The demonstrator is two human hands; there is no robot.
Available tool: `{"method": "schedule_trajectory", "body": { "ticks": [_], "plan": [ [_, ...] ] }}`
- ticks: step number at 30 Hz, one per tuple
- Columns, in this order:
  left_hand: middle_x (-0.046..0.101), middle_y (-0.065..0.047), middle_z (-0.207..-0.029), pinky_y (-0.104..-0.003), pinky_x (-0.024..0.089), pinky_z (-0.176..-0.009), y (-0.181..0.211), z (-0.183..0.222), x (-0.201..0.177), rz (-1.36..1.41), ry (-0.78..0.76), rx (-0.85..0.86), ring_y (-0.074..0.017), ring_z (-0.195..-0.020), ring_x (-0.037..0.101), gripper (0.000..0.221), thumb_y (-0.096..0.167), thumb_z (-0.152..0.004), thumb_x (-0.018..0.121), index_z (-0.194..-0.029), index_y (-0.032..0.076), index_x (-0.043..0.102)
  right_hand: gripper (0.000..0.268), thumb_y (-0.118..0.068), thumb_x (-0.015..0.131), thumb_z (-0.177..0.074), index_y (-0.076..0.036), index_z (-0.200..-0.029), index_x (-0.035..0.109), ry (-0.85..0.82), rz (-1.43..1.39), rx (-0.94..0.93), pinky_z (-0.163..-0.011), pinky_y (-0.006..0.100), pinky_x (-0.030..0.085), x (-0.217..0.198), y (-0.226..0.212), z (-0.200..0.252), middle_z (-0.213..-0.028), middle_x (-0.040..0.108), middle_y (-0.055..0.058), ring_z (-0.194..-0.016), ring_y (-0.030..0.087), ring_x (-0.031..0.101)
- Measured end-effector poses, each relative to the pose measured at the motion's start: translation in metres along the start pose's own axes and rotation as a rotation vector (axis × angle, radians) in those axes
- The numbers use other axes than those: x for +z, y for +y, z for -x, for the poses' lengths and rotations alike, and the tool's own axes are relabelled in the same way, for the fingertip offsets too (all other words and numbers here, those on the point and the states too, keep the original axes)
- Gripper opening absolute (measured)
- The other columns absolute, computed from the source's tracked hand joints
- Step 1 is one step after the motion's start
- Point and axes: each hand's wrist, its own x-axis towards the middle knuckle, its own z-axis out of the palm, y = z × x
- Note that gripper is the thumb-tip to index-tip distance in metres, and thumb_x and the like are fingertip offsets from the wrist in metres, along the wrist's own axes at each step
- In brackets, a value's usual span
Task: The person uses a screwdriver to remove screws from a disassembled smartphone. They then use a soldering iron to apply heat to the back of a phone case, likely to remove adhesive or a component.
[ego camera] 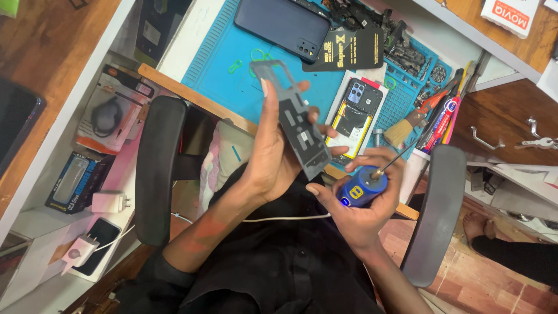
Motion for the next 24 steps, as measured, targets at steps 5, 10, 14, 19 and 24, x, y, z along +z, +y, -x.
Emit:
{"method": "schedule_trajectory", "body": {
  "ticks": [5,10,14,19,24],
  "plan": [
    [0.040,-0.001,-0.114,-0.053,0.057,-0.094,-0.015,0.004,-0.004,-0.091,0.089,0.106,-0.0177,-0.104,0.048,0.082,0.059,-0.100,0.054,-0.163,0.026,0.014,0.043,0.004,0.072,-0.100,-0.005,-0.129,0.042,0.070,0.007,-0.075,-0.069,0.025,0.058,0.004,0.004,0.004,-0.111,0.066,0.017,-0.097,0.015,0.068],
    [0.042,-0.007,-0.142,-0.047,0.051,-0.107,-0.017,0.011,0.004,-0.175,0.043,0.208,-0.0222,-0.132,0.050,0.095,0.022,-0.095,0.072,-0.157,0.026,0.001,0.041,0.004,0.068,-0.103,-0.005,-0.131,0.040,0.129,-0.191,0.084,-0.062,0.028,0.056,0.001,0.004,0.002,-0.103,0.066,0.018,-0.068,0.014,0.066],
    [0.048,-0.022,-0.140,-0.043,0.055,-0.107,-0.012,0.014,0.014,-0.239,0.070,0.277,-0.0254,-0.131,0.056,0.087,0.004,-0.097,0.070,-0.156,0.018,0.008,0.042,0.003,0.066,-0.100,-0.005,-0.132,0.040,0.120,-0.311,0.099,-0.054,0.029,0.054,-0.006,0.001,-0.005,-0.102,0.068,0.020,-0.061,0.018,0.064],
    [0.059,-0.023,-0.131,-0.037,0.060,-0.103,-0.005,0.020,0.019,-0.386,0.031,0.396,-0.0217,-0.121,0.065,0.081,-0.004,-0.099,0.070,-0.151,0.015,0.011,0.041,0.002,0.064,-0.102,-0.004,-0.134,0.040,0.116,-0.417,0.130,-0.055,0.030,0.052,-0.004,-0.005,-0.009,-0.099,0.068,0.020,-0.057,0.019,0.063],
    [0.064,-0.020,-0.123,-0.037,0.060,-0.102,-0.005,0.023,0.017,-0.407,0.005,0.438,-0.0201,-0.114,0.068,0.080,-0.009,-0.098,0.071,-0.149,0.015,0.013,0.044,0.005,0.065,-0.100,-0.004,-0.134,0.040,0.176,-0.384,0.155,-0.054,0.030,0.053,-0.001,-0.009,-0.011,-0.100,0.067,0.016,-0.063,0.019,0.064]
  ]
}}
